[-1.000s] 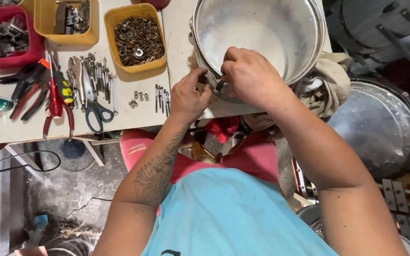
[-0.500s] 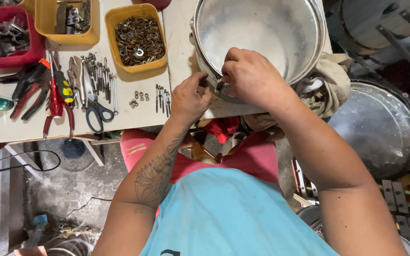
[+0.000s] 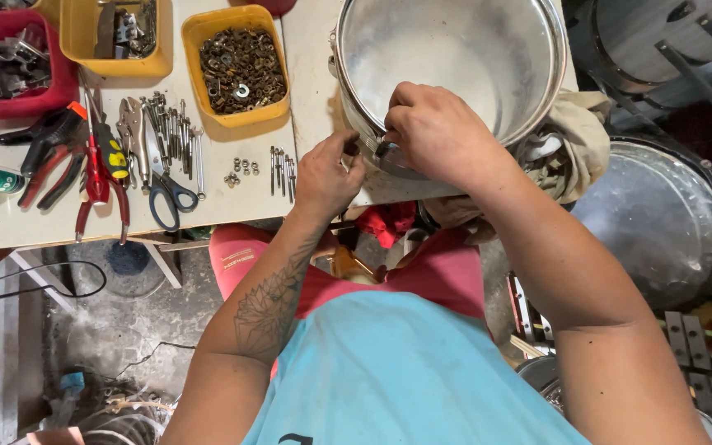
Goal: Wiping a drum shell with a cloth and assembling hardware components into the shell by hand
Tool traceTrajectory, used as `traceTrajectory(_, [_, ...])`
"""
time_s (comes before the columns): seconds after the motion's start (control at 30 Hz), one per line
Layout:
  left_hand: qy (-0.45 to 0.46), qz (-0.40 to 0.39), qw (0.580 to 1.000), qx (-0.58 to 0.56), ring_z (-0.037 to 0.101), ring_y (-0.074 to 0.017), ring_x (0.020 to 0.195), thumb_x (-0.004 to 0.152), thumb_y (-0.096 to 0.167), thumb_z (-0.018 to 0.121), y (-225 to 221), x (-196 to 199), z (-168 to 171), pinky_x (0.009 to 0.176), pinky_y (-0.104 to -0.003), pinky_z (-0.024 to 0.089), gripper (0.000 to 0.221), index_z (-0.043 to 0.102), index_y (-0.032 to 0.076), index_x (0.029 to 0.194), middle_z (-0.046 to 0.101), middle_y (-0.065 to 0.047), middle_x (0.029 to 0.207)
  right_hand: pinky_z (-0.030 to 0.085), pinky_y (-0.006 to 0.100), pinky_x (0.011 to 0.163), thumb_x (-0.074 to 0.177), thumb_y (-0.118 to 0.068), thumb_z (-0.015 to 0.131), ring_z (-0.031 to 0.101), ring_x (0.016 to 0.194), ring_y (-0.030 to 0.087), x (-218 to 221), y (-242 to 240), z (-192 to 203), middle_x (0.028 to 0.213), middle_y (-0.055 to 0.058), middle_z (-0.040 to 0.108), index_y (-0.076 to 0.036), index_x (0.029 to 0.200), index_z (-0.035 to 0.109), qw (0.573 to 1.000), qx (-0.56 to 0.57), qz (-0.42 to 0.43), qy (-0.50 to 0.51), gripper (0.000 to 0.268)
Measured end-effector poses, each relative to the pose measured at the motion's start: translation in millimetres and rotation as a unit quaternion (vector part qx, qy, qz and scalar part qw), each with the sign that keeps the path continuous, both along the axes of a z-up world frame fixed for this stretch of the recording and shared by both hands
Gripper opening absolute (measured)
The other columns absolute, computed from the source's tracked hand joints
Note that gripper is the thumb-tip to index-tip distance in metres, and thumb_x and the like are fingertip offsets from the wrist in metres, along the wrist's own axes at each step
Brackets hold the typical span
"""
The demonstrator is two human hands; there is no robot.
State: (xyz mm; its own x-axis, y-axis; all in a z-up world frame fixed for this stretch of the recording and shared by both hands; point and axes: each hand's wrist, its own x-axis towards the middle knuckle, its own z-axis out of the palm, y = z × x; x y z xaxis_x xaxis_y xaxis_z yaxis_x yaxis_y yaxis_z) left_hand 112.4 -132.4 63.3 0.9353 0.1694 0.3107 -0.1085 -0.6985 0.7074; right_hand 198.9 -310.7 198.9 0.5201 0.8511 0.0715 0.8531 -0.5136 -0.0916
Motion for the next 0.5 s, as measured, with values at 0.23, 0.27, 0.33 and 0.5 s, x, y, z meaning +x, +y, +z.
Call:
traceTrajectory(0.23, [-0.014,-0.005,1.0,0.01,0.075,-0.0188,0.084,0.091,0.018,0.065,-1,0,-3,0.079,-0.041,0.063,0.032,0.066,0.011,0.123,0.078,-0.004,0.099,0.053,0.049,0.069,0.092,-0.017,0.074,0.063,0.078,0.035,3,0,-5,0.099,0.012,0.063,-0.002,0.091,0.071,1.0,0.012,0.013,-0.004,0.015])
traceTrajectory(0.27, [-0.029,0.003,1.0,0.01,0.074,-0.0205,0.084,0.088,0.017,0.066,-1,0,-4,0.077,-0.041,0.061,0.033,0.068,0.012,0.12,0.077,-0.004,0.098,0.053,0.05,0.067,0.093,-0.019,0.074,0.063,0.076,0.036,3,0,-6,0.096,0.012,0.062,-0.002,0.091,0.072,1.0,0.016,0.009,-0.019,0.017])
traceTrajectory(0.33, [-0.044,0.012,0.999,0.009,0.074,-0.0221,0.084,0.085,0.017,0.066,-1,0,-6,0.076,-0.041,0.059,0.033,0.069,0.013,0.118,0.077,-0.004,0.097,0.053,0.051,0.064,0.095,-0.02,0.073,0.063,0.074,0.037,4,0,-10,0.093,0.013,0.061,-0.002,0.09,0.072,0.999,0.019,0.006,-0.034,0.019])
traceTrajectory(0.5, [-0.057,0.003,0.998,-0.003,0.071,-0.0264,0.085,0.084,0.017,0.064,-5,0,-10,0.075,-0.044,0.058,0.032,0.07,0.01,0.114,0.073,-0.009,0.099,0.048,0.042,0.061,0.096,-0.019,0.065,0.058,0.066,0.029,0,3,-10,0.083,0.008,0.057,-0.008,0.089,0.062,0.984,0.01,0.06,-0.168,0.013])
